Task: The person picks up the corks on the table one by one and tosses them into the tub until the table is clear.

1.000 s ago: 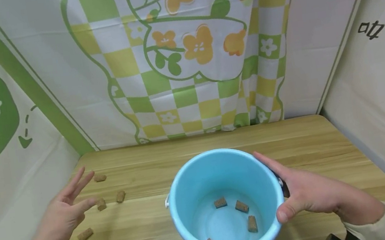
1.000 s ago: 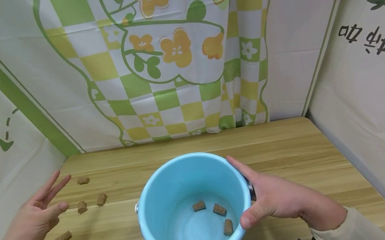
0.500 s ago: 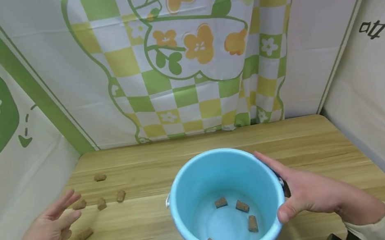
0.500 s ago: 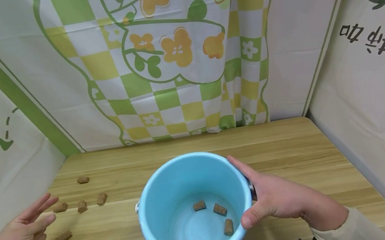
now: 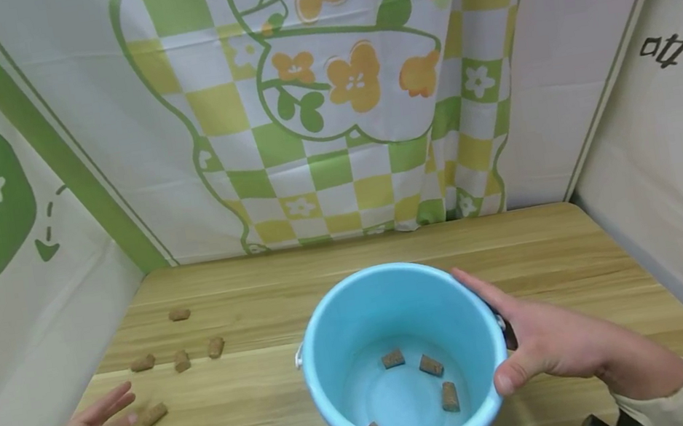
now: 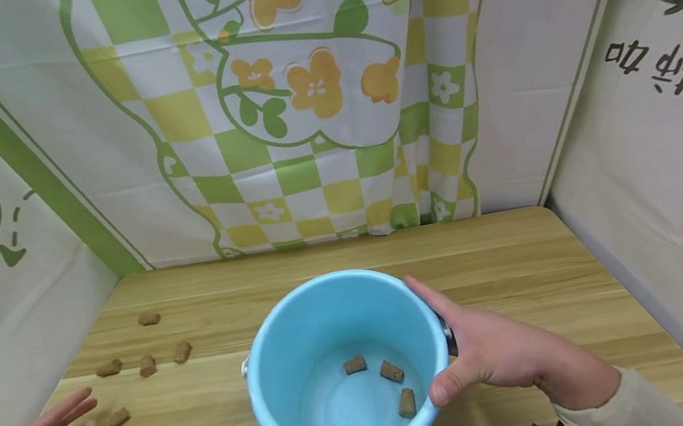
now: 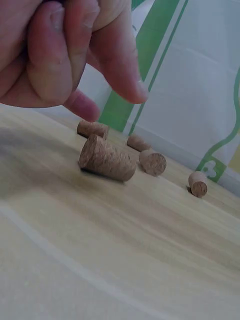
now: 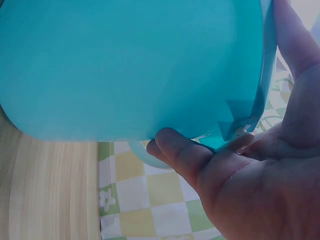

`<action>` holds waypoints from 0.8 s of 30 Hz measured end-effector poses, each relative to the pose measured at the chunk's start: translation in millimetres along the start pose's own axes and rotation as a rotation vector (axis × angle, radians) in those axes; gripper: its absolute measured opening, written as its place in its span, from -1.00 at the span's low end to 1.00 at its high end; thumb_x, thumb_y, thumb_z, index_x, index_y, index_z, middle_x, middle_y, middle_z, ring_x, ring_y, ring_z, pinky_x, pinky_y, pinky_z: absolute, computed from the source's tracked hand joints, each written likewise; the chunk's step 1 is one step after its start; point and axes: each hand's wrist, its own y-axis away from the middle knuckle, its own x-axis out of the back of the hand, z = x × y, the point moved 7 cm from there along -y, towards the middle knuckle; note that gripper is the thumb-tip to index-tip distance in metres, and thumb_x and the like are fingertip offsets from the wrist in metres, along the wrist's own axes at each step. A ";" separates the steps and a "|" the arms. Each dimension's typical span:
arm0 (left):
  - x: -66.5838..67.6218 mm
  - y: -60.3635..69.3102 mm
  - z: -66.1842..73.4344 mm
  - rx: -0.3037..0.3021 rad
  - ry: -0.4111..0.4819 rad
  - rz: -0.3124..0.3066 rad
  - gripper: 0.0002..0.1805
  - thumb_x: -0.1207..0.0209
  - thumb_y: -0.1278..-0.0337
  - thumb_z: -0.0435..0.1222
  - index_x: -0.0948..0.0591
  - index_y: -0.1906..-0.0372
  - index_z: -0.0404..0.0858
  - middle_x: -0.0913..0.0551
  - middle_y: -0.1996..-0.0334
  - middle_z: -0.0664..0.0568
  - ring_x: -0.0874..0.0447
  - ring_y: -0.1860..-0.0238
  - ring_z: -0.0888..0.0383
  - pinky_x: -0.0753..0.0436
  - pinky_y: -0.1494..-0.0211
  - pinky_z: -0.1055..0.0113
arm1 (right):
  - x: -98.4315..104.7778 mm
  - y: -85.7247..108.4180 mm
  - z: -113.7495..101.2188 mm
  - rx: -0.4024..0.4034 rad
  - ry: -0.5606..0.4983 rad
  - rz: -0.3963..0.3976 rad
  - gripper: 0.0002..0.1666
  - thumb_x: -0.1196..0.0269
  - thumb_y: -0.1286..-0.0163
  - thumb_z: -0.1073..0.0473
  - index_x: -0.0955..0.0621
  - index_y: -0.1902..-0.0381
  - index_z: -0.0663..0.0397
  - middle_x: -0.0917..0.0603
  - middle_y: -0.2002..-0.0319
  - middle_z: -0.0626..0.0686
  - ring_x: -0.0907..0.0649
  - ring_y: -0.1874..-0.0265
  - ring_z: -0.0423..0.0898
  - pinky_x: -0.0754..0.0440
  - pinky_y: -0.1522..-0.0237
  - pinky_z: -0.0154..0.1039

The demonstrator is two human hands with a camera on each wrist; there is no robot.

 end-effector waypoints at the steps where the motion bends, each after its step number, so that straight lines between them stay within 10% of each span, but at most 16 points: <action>1: 0.5 -0.1 -3.1 0.017 -0.014 0.009 -0.23 -0.20 -0.38 -0.30 -0.11 -0.55 0.01 -0.45 -0.19 0.30 -0.23 0.70 0.36 -0.34 0.65 0.48 | 0.0 0.2 -0.2 0.001 0.001 0.000 0.49 -0.57 -0.10 0.10 0.27 -0.61 -0.28 -0.15 -0.49 0.21 -0.39 -0.28 0.24 -0.49 -0.17 -0.09; 4: -0.1 0.8 -11.4 0.101 -0.008 0.014 -0.10 -0.22 -0.37 -0.29 0.13 -0.54 -0.30 -0.19 -0.42 -0.31 -0.22 0.69 0.36 -0.36 0.64 0.47 | 0.1 0.8 0.0 -0.002 0.004 0.001 0.49 -0.57 -0.11 0.10 0.27 -0.61 -0.31 -0.15 -0.49 0.20 -0.39 -0.29 0.23 -0.49 -0.17 -0.10; 8: 2.3 2.2 -18.0 0.173 -0.012 0.005 -0.10 -0.20 -0.38 -0.29 0.13 -0.56 -0.33 0.23 -0.48 -0.49 -0.23 0.67 0.33 -0.39 0.61 0.45 | -0.2 0.9 -0.2 -0.004 0.008 0.000 0.50 -0.57 -0.10 0.10 0.28 -0.61 -0.32 -0.14 -0.49 0.20 -0.39 -0.29 0.22 -0.48 -0.18 -0.10; 24: -6.7 -1.3 -10.9 0.157 -0.263 0.042 -0.16 -0.18 -0.40 -0.22 0.01 -0.52 -0.47 -0.11 -0.42 -0.50 -0.31 0.65 0.26 -0.46 0.60 0.36 | -1.1 -0.3 0.1 0.016 -0.013 -0.004 0.47 -0.57 -0.11 0.10 0.25 -0.61 -0.33 -0.13 -0.49 0.20 -0.38 -0.29 0.25 -0.49 -0.18 -0.03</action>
